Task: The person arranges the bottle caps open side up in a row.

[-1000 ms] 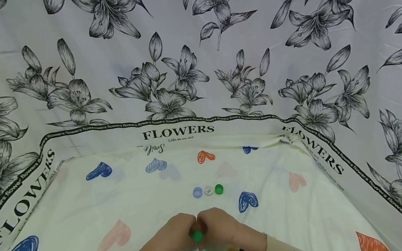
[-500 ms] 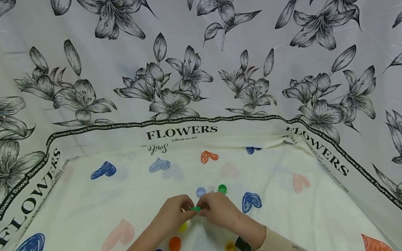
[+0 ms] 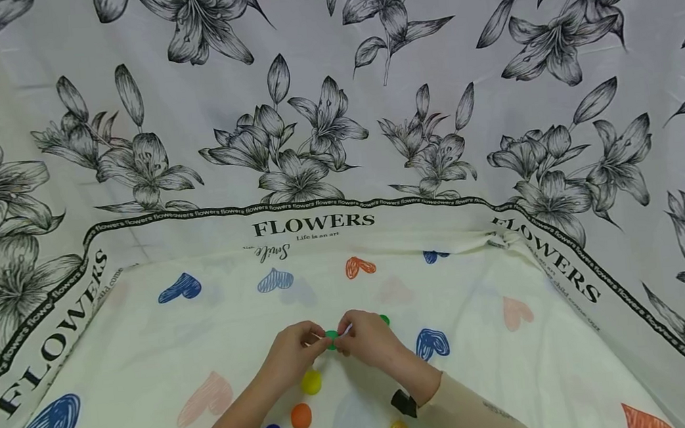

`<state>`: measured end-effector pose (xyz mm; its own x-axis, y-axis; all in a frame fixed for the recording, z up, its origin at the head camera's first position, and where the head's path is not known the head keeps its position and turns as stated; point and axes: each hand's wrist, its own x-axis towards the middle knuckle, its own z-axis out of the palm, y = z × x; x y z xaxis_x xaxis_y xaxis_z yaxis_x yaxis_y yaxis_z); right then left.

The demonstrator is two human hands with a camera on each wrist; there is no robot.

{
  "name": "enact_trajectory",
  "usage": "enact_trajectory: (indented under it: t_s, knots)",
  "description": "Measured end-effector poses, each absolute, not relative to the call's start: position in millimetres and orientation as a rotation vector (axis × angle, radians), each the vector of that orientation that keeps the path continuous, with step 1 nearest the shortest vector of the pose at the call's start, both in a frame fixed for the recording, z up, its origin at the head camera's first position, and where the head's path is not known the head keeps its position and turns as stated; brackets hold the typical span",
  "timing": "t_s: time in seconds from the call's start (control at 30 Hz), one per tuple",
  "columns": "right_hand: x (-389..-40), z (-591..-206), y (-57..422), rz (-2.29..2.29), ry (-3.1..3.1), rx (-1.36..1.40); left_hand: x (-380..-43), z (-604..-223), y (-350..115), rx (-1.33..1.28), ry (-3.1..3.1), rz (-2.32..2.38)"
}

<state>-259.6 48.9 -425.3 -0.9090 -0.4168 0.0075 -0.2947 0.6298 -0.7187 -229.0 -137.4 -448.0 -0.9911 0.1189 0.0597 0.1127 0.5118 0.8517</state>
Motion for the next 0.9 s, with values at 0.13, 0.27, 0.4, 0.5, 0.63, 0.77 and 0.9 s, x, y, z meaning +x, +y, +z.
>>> enact_trajectory:
  t_s: [0.13,0.27,0.4,0.5,0.63,0.77,0.9]
  knots:
    - [-265,-428,44,-1.125,2.731,-0.578,-230,-449,-138,0.189,2.715,1.527]
    - [-268,-429,41,-1.094,2.702,-0.574,-234,-453,-139,0.159,2.699,1.498]
    - [-267,-428,37,-1.066,2.649,-0.553,-237,-458,-140,0.161,2.665,1.497]
    - [-265,-428,34,-1.053,2.627,-0.533,-237,-460,-140,0.179,2.656,1.5]
    - [-265,-428,32,-1.043,2.604,-0.516,-237,-460,-140,0.188,2.658,1.479]
    - [-268,-429,31,-1.021,2.585,-0.511,-237,-460,-139,0.178,2.641,1.468]
    - [-270,-429,29,-0.996,2.587,-0.507,-237,-460,-139,0.163,2.635,1.456]
